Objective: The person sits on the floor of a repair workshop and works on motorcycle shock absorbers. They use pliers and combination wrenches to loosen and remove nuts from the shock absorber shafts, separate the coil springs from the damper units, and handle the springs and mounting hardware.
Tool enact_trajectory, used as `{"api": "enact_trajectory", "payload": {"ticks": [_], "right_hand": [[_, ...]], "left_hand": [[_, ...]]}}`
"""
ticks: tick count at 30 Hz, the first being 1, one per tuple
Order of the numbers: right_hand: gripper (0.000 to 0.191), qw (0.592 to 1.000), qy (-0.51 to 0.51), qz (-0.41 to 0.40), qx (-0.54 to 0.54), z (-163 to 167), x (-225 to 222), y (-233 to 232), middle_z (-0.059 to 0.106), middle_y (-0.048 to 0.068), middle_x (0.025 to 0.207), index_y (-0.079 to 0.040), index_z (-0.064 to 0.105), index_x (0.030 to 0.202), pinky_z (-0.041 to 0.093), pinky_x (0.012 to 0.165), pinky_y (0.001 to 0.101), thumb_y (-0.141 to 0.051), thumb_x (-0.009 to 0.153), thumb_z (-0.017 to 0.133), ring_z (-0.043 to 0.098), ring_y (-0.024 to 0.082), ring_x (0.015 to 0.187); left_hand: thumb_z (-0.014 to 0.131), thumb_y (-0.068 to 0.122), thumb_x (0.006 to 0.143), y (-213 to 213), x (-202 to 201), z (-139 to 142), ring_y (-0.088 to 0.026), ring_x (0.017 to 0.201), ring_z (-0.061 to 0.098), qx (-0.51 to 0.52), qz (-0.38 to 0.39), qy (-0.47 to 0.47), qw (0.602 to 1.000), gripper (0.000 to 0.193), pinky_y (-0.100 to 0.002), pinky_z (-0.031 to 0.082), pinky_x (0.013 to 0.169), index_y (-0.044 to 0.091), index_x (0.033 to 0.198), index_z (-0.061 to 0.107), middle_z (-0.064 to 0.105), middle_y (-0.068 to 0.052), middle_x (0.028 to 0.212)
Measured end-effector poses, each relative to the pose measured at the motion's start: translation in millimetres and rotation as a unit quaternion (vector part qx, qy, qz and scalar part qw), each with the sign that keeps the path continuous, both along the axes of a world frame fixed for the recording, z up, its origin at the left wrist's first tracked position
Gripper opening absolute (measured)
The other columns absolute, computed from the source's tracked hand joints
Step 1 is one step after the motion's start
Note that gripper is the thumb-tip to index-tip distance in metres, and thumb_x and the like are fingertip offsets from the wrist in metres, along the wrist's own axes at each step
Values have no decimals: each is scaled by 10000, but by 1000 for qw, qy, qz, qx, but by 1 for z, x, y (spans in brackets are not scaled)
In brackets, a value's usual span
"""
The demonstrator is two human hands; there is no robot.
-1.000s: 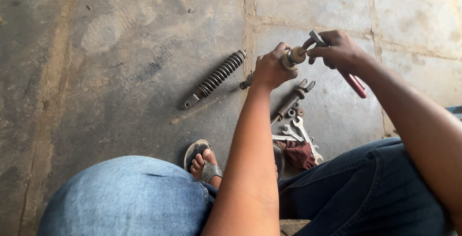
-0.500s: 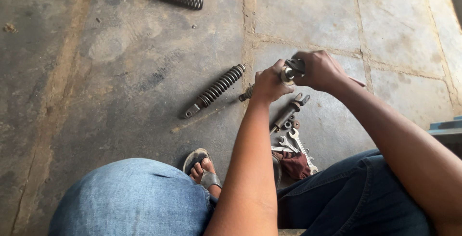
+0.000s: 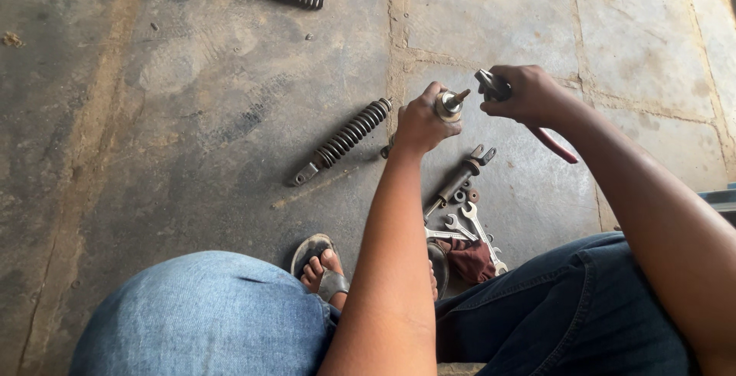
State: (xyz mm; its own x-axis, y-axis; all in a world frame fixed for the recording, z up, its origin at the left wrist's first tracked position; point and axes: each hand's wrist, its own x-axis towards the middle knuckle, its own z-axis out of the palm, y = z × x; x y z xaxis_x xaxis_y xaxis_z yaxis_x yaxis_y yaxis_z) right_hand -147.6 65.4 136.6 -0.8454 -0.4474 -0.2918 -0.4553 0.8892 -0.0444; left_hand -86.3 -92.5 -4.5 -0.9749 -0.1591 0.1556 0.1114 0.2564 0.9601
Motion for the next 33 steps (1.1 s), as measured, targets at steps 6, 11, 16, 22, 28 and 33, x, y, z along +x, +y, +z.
{"api": "enact_trajectory", "payload": {"ticks": [6,11,16,22,28,33], "right_hand": [[393,993,-56,-45,97,-47,0,-4,752,133,914,-102,723,1059,582,784,420,-377,787,793,717,294,831],[396,977,-85,-9,196,-96,33,0,768,173,988,-79,730,1041,597,830,444,-350,757,785,742,360,928],[321,977,-101,-9,189,-110,46,2,758,181,953,-84,767,985,607,808,473,-285,735,776,736,373,917],[363,995,70,-29,64,-63,2,-8,747,224,921,-9,753,963,566,751,464,-366,902,764,701,406,819],[406,958,-128,-159,-202,-28,0,-15,761,77,855,-102,734,1020,517,616,398,-470,850,756,620,201,661],[397,1000,18,20,-4,-32,15,-23,736,146,852,-54,731,968,554,713,441,-381,772,843,695,284,753]], "left_hand": [[914,388,585,-1,-2,-1,-324,1020,732,-14,-12,-35,999,666,-440,552,892,199,1136,592,776,-74,1041],[907,358,599,-6,2,-8,-322,1039,739,3,12,-24,1000,650,-432,587,870,192,1144,593,774,-79,1084],[918,328,585,-13,-2,-14,-319,1026,739,29,43,-21,998,646,-421,595,863,179,1125,596,766,-86,1080],[894,346,614,-12,-11,-15,-297,1015,753,28,38,-32,998,611,-403,599,863,179,1119,593,776,-70,1070],[853,329,594,-4,-6,-16,-285,973,753,5,-62,-9,998,661,-409,582,864,174,1180,588,783,-59,1022],[818,353,669,15,0,-18,-238,948,774,-94,-171,-29,980,452,-394,548,968,182,1069,694,808,-31,952]]}}
